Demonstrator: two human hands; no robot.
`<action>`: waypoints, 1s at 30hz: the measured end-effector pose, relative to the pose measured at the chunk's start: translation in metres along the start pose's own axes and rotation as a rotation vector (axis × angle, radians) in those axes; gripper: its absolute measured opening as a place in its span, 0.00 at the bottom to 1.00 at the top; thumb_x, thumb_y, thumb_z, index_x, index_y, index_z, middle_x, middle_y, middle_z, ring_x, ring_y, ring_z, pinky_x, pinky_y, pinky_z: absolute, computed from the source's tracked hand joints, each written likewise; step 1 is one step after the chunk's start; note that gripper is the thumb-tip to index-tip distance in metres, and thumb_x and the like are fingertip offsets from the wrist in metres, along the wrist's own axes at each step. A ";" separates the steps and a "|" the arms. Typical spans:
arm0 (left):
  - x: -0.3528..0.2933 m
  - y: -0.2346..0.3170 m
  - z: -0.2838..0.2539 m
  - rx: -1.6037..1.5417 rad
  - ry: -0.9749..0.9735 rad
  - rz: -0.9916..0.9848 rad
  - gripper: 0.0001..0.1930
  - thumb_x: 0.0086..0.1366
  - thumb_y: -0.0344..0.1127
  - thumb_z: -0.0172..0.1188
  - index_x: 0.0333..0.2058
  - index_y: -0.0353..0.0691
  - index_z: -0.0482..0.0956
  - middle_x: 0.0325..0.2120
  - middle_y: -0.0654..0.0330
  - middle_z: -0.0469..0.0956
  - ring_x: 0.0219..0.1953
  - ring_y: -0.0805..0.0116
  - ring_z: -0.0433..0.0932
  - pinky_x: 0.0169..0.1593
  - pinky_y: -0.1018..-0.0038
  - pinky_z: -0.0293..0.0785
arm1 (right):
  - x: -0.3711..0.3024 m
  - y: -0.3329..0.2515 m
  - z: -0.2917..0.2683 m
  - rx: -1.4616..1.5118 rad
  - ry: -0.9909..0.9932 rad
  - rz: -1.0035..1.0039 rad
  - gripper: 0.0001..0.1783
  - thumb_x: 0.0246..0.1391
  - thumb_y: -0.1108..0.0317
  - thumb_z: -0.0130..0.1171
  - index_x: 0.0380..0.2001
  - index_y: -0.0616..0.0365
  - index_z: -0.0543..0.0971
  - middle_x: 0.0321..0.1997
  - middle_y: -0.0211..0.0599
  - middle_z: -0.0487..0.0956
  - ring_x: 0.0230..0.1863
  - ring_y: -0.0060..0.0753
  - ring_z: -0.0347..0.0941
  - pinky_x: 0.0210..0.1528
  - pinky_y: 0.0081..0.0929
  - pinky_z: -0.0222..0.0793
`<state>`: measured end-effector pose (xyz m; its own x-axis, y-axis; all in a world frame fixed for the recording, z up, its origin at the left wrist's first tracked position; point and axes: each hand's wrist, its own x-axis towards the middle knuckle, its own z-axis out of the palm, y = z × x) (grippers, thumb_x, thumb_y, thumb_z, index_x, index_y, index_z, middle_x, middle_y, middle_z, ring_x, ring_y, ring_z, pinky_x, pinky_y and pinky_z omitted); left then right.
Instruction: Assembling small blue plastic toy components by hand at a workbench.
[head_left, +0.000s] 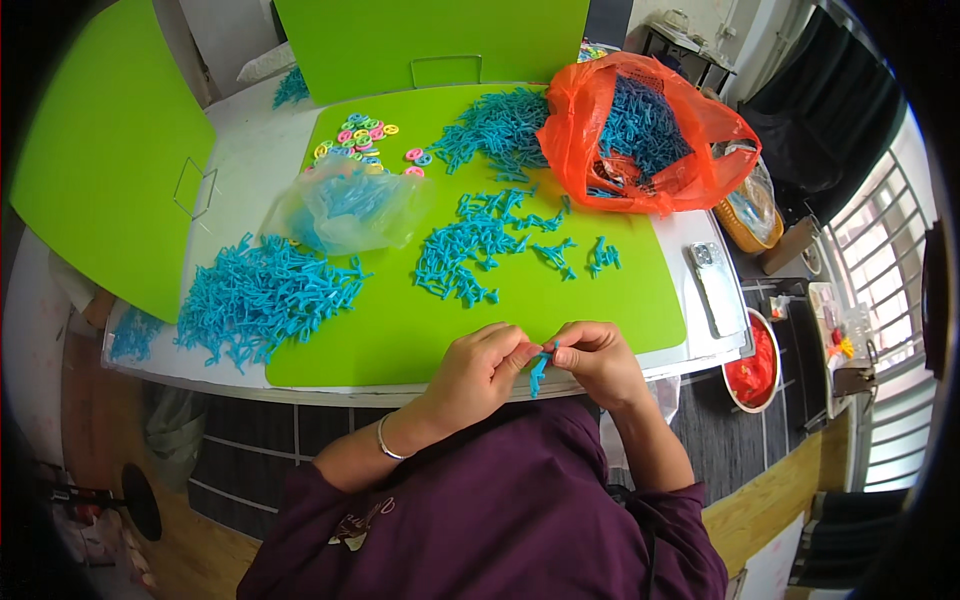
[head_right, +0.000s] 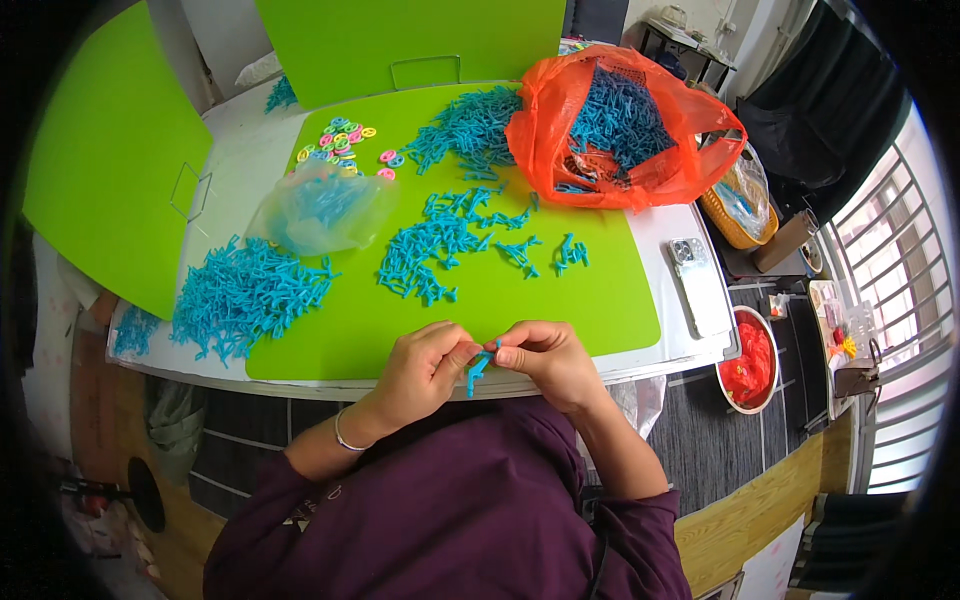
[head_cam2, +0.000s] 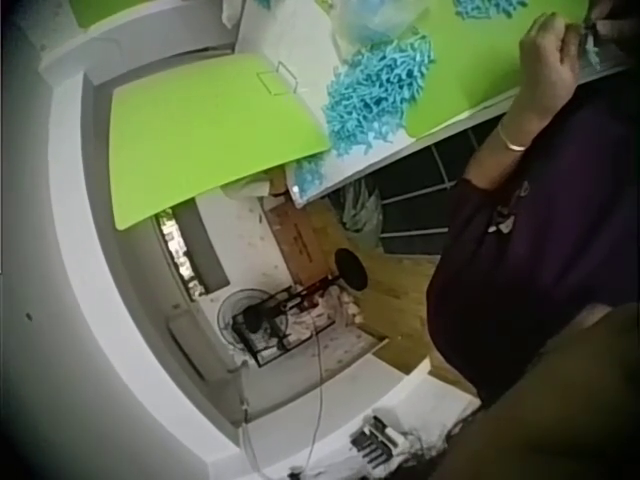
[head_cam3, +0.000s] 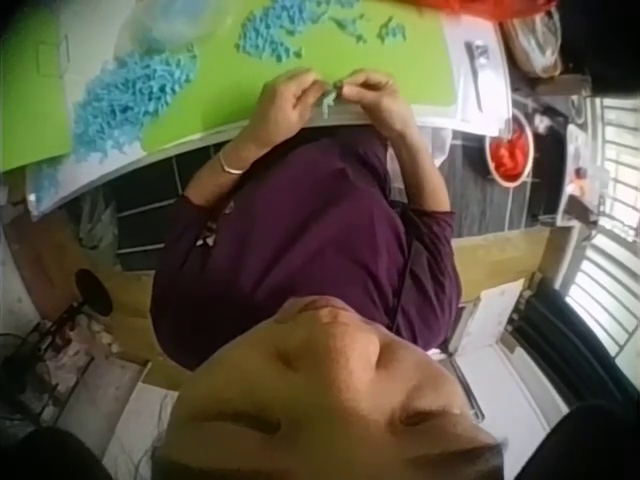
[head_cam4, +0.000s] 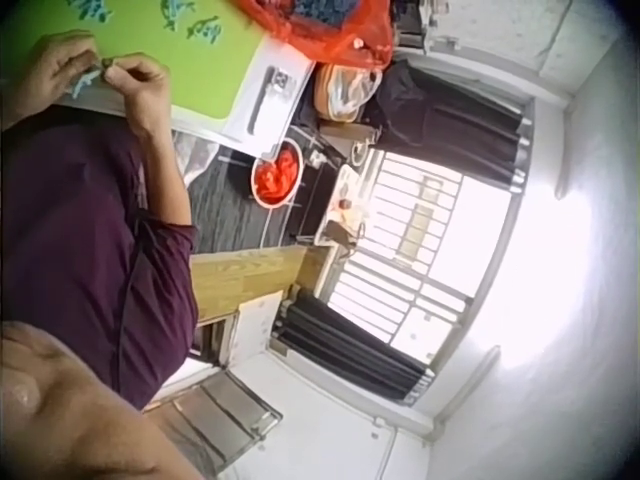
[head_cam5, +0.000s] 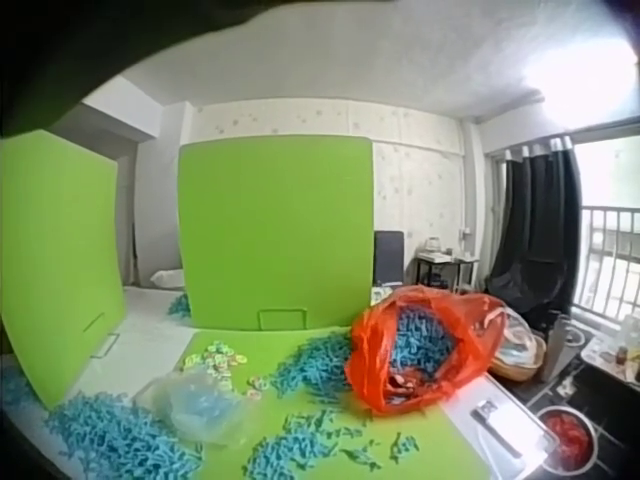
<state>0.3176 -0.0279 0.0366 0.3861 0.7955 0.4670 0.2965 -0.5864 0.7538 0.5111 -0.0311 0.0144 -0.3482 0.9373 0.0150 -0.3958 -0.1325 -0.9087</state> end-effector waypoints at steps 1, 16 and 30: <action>-0.002 -0.001 0.003 -0.050 0.023 -0.027 0.12 0.64 0.36 0.53 0.25 0.34 0.71 0.18 0.58 0.70 0.20 0.67 0.70 0.24 0.74 0.65 | 0.000 0.000 0.000 0.035 0.011 -0.002 0.04 0.48 0.76 0.61 0.30 0.62 0.80 0.34 0.34 0.80 0.36 0.23 0.74 0.42 0.21 0.69; -0.007 -0.026 -0.002 -1.313 -0.077 -0.818 0.13 0.64 0.39 0.53 0.44 0.40 0.74 0.36 0.60 0.78 0.35 0.71 0.79 0.31 0.81 0.76 | 0.058 -0.052 0.006 -0.585 -0.043 -0.038 0.13 0.55 0.66 0.56 0.34 0.67 0.78 0.34 0.34 0.79 0.35 0.22 0.73 0.39 0.21 0.69; -0.012 -0.036 -0.006 -1.509 0.008 -0.771 0.10 0.63 0.36 0.55 0.43 0.42 0.75 0.34 0.61 0.78 0.34 0.71 0.79 0.34 0.80 0.75 | 0.143 -0.049 -0.085 -1.508 -0.007 -0.444 0.10 0.48 0.71 0.57 0.35 0.61 0.79 0.30 0.43 0.74 0.35 0.45 0.73 0.39 0.32 0.68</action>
<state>0.2972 -0.0152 0.0064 0.5544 0.8093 -0.1939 -0.6384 0.5631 0.5248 0.5535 0.1369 0.0259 -0.4449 0.8102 0.3816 0.7145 0.5780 -0.3942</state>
